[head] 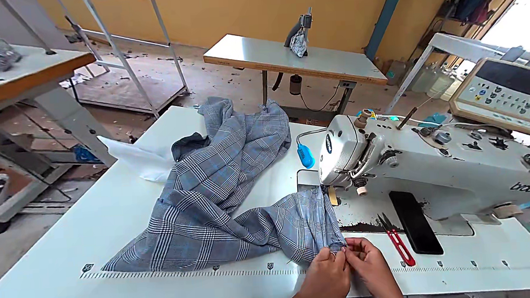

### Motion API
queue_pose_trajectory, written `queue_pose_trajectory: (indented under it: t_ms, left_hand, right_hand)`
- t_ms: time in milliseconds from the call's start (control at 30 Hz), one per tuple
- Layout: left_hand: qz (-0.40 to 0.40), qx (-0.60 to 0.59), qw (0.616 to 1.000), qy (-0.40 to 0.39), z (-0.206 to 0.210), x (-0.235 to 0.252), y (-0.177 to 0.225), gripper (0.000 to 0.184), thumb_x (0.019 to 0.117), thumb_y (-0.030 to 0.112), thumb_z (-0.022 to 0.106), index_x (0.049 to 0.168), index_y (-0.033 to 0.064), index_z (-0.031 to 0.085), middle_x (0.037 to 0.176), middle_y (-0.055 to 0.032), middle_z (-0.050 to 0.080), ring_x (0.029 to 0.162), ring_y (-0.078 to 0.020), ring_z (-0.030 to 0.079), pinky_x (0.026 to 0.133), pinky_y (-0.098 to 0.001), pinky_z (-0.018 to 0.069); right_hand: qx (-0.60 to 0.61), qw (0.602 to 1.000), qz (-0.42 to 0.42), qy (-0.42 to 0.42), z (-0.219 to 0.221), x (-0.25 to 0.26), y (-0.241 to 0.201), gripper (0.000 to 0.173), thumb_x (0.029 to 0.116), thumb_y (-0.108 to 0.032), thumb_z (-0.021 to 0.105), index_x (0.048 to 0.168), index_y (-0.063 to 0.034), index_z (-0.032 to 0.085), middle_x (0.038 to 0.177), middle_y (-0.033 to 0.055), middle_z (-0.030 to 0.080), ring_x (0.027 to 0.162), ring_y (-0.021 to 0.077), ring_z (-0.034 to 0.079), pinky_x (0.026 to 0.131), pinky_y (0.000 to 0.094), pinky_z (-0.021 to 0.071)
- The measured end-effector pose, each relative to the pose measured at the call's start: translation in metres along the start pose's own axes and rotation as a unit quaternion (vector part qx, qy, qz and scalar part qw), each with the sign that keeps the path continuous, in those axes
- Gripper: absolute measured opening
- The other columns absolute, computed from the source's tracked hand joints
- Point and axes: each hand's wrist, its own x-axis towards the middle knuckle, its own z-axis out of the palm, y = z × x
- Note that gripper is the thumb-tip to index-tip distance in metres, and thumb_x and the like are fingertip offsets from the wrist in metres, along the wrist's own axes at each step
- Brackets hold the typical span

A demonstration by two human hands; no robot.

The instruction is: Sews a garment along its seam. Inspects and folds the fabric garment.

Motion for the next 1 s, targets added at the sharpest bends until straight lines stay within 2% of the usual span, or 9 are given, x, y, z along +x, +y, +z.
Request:
queue_pose_trajectory:
  t_ms: [167,300,467,533,600,733,833,933,1000]
  left_hand:
    - [-0.011,0.03,0.999,0.027,0.004,-0.002,0.004,0.014,0.0763,0.0,0.067,0.079,0.008,0.078,0.07,-0.0013,0.068,0.058,-0.0123,0.061,0.064,-0.0262,0.0469]
    - [-0.017,0.06,0.997,0.038,0.005,-0.006,0.007,0.023,0.0824,0.0,0.061,0.094,0.0067,0.08,0.072,-0.0001,0.069,0.062,-0.0127,0.062,0.067,-0.0266,0.0468]
    - [-0.04,-0.005,0.999,0.03,0.004,-0.005,0.004,0.018,0.0797,0.007,0.067,0.094,0.0061,0.078,0.079,-0.0031,0.072,0.072,-0.0165,0.069,0.074,-0.0316,0.0525]
    - [-0.075,-0.136,0.985,-0.075,-0.01,0.006,-0.008,0.029,0.0809,0.017,0.077,0.103,-0.0027,0.074,0.109,-0.0183,0.075,0.104,-0.0321,0.073,0.089,-0.0531,0.0545]
    - [-0.108,-0.256,0.929,-0.244,-0.024,0.025,-0.029,0.047,0.0886,0.018,0.075,0.124,-0.0098,0.062,0.128,-0.0284,0.065,0.127,-0.0432,0.06,0.106,-0.0662,0.0371]
    - [-0.116,-0.31,0.849,-0.412,-0.031,0.047,-0.048,0.048,0.0988,0.024,0.066,0.132,-0.0091,0.056,0.128,-0.0295,0.061,0.127,-0.0443,0.055,0.108,-0.0634,0.0313]
    - [-0.164,-0.32,0.866,-0.347,-0.027,0.032,-0.031,0.037,0.0976,0.015,0.064,0.124,-0.0102,0.062,0.119,-0.0299,0.065,0.118,-0.0456,0.06,0.103,-0.0639,0.0367]
    - [-0.168,-0.286,0.91,-0.249,-0.021,0.015,-0.019,0.027,0.0927,0.011,0.066,0.112,-0.0083,0.069,0.114,-0.0279,0.067,0.113,-0.045,0.063,0.095,-0.063,0.0429]
    - [-0.114,-0.217,0.961,-0.129,-0.009,0.003,-0.017,0.023,0.0828,0.016,0.076,0.099,-0.0008,0.076,0.115,-0.0191,0.073,0.11,-0.0358,0.07,0.088,-0.0588,0.0502]
  right_hand:
    - [-0.03,0.998,-0.01,0.045,0.01,0.01,0.003,0.016,0.0971,-0.003,0.059,0.107,0.0076,0.067,0.088,0.0112,0.066,0.076,0.0122,0.061,0.073,0.0297,0.0503]
    - [-0.01,0.996,-0.029,0.08,0.015,0.014,0.01,0.017,0.1007,-0.009,0.059,0.094,0.004,0.068,0.072,0.003,0.06,0.065,0.0071,0.055,0.066,0.0272,0.0465]
    - [0.009,0.996,-0.041,0.085,0.015,0.013,0.015,0.016,0.1005,-0.008,0.059,0.096,0.0033,0.069,0.076,0.0035,0.064,0.068,0.0073,0.058,0.069,0.0277,0.0489]
    - [-0.007,0.996,-0.039,0.082,0.01,0.012,0.014,0.015,0.1003,-0.007,0.06,0.1,0.0048,0.069,0.081,0.0076,0.067,0.071,0.0109,0.061,0.07,0.0309,0.0509]
    - [-0.022,0.997,-0.022,0.065,0.005,0.011,0.013,0.015,0.1004,-0.005,0.06,0.104,0.0061,0.069,0.085,0.0099,0.068,0.067,0.0115,0.061,0.064,0.0295,0.051]
    - [-0.072,0.996,-0.007,0.055,0.008,0.011,0.004,0.021,0.1021,-0.012,0.06,0.108,0.0084,0.065,0.093,0.0166,0.066,0.075,0.0197,0.062,0.07,0.0356,0.0517]
    - [-0.14,0.988,-0.017,0.061,0.018,0.012,-0.007,0.038,0.1035,-0.024,0.059,0.112,0.0133,0.063,0.11,0.0284,0.065,0.103,0.0373,0.065,0.093,0.0507,0.05]
    - [-0.185,0.981,0.002,0.061,0.023,0.012,-0.015,0.033,0.1035,-0.018,0.056,0.116,0.0127,0.062,0.118,0.0289,0.063,0.111,0.0385,0.064,0.097,0.0498,0.0493]
    - [-0.172,0.982,-0.016,0.078,0.021,0.008,-0.012,0.027,0.0971,-0.007,0.06,0.113,0.0149,0.062,0.113,0.0306,0.064,0.106,0.04,0.064,0.093,0.0509,0.0503]
